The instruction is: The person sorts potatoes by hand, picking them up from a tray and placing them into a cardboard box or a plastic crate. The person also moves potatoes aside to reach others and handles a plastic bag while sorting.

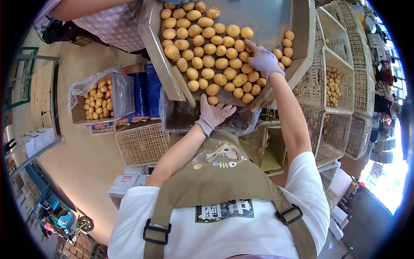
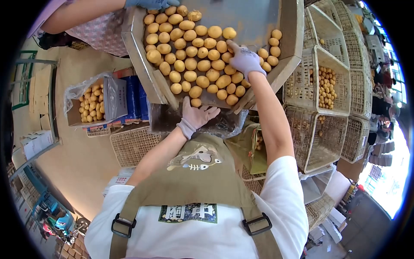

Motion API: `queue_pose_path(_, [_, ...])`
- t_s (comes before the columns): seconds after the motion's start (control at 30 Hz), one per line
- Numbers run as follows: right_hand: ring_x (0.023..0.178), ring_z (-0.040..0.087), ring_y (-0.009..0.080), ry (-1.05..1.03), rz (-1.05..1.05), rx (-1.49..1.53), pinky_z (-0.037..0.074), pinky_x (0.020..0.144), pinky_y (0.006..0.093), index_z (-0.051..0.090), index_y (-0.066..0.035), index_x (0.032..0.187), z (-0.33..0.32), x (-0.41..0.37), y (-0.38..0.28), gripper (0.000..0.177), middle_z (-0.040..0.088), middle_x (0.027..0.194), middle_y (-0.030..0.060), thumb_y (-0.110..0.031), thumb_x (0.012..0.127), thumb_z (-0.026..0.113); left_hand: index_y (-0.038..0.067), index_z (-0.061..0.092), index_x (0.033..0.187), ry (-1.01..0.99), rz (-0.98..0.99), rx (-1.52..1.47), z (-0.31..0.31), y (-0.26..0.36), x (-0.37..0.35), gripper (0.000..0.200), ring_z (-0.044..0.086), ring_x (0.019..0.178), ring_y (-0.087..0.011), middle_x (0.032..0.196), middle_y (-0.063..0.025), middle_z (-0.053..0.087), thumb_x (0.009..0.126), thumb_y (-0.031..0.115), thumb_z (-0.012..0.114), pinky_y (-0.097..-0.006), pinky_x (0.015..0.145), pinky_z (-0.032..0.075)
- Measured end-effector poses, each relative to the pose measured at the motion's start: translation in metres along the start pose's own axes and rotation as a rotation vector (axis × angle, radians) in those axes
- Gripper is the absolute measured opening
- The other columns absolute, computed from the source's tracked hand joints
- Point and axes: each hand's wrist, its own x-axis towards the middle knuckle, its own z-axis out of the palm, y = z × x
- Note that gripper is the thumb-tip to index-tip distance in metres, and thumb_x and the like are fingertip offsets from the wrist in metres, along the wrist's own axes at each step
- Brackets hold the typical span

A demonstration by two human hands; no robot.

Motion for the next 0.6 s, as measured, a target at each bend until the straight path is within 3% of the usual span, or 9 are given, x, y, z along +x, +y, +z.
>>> queue_pose_path(0.1, [0.119,0.059,0.0334,-0.032,0.111,-0.095,0.049,0.097,0.0417,0.053,-0.028,0.137,-0.011,0.006,-0.018,0.052,0.056,0.136,0.0153,-0.021,0.086,0.052,0.013,0.026,0.153,-0.048,0.038,0.093,-0.004,0.0,0.004,0.088,0.021,0.146,-0.0424,0.157,-0.0135,0.022,0.09,0.072,0.042,-0.0662,0.109,0.033])
queue_pose_path(0.2, [0.117,0.059,0.0343,0.251,-0.046,0.258,0.048,0.097,0.0424,0.055,-0.024,0.134,-0.003,-0.031,0.005,0.045,0.059,0.132,0.0156,-0.024,0.088,0.054,0.013,0.028,0.153,-0.034,0.033,0.098,-0.003,-0.002,0.003,0.087,0.023,0.146,-0.0429,0.156,-0.0143,0.024,0.089,0.07,0.044,-0.0659,0.111,0.031])
queue_pose_path(0.23, [0.115,0.06,0.0342,0.419,-0.133,0.477,0.048,0.097,0.0411,0.058,-0.02,0.13,0.004,-0.057,0.016,0.042,0.061,0.128,0.0149,-0.02,0.089,0.057,0.013,0.028,0.152,-0.045,0.02,0.086,-0.004,0.001,0.004,0.087,0.023,0.146,-0.0431,0.156,-0.0146,0.025,0.089,0.07,0.044,-0.0659,0.111,0.03])
queue_pose_path(0.3, [0.116,0.06,0.0329,0.622,-0.211,0.585,0.05,0.096,0.0355,0.059,-0.009,0.128,0.009,-0.129,0.036,0.048,0.061,0.127,0.0161,0.002,0.081,0.061,0.013,0.028,0.152,-0.04,0.002,0.055,-0.006,0.003,0.006,0.089,0.023,0.146,-0.0431,0.155,-0.0143,0.026,0.088,0.071,0.045,-0.0651,0.112,0.029])
queue_pose_path(0.33, [0.118,0.059,0.033,0.639,-0.129,0.756,0.049,0.098,0.0383,0.058,-0.005,0.127,0.025,-0.168,0.052,0.051,0.059,0.128,0.0184,0.008,0.078,0.06,0.012,0.028,0.152,-0.026,-0.005,0.042,-0.006,0.003,0.008,0.091,0.023,0.146,-0.0428,0.155,-0.0135,0.027,0.087,0.073,0.045,-0.0644,0.113,0.029])
queue_pose_path(0.4, [0.118,0.058,0.0332,0.757,-0.131,0.562,0.048,0.1,0.0404,0.056,-0.004,0.126,0.06,-0.237,0.095,0.052,0.059,0.127,0.0189,0.011,0.076,0.057,0.011,0.028,0.152,0.003,-0.016,0.023,-0.006,0.003,0.009,0.095,0.023,0.146,-0.0423,0.154,-0.012,0.027,0.085,0.076,0.045,-0.0629,0.113,0.028])
queue_pose_path(0.47, [0.117,0.058,0.0373,0.413,0.258,0.373,0.046,0.102,0.0441,0.059,-0.008,0.131,0.084,-0.288,0.126,0.052,0.058,0.129,0.0217,0.001,0.08,0.062,0.008,0.027,0.152,0.02,0.02,0.071,0.0,-0.001,0.007,0.094,0.021,0.146,-0.0428,0.155,-0.0143,0.026,0.086,0.072,0.047,-0.0633,0.115,0.025])
queue_pose_path(0.53, [0.116,0.058,0.0365,0.432,0.399,0.054,0.046,0.1,0.0454,0.062,-0.009,0.129,0.102,-0.299,0.134,0.048,0.059,0.131,0.019,-0.005,0.081,0.065,0.008,0.026,0.153,0.034,0.03,0.102,-0.001,-0.003,0.009,0.099,0.021,0.146,-0.0424,0.155,-0.012,0.026,0.084,0.077,0.047,-0.0621,0.115,0.025])
queue_pose_path(0.6, [0.114,0.059,0.0356,0.601,0.169,0.049,0.047,0.098,0.045,0.065,-0.008,0.124,0.075,-0.272,0.118,0.042,0.063,0.128,0.0153,-0.006,0.082,0.066,0.007,0.027,0.152,0.067,0.015,0.019,0.0,-0.003,0.01,0.095,0.021,0.146,-0.0423,0.154,-0.0147,0.026,0.085,0.071,0.049,-0.0632,0.115,0.025])
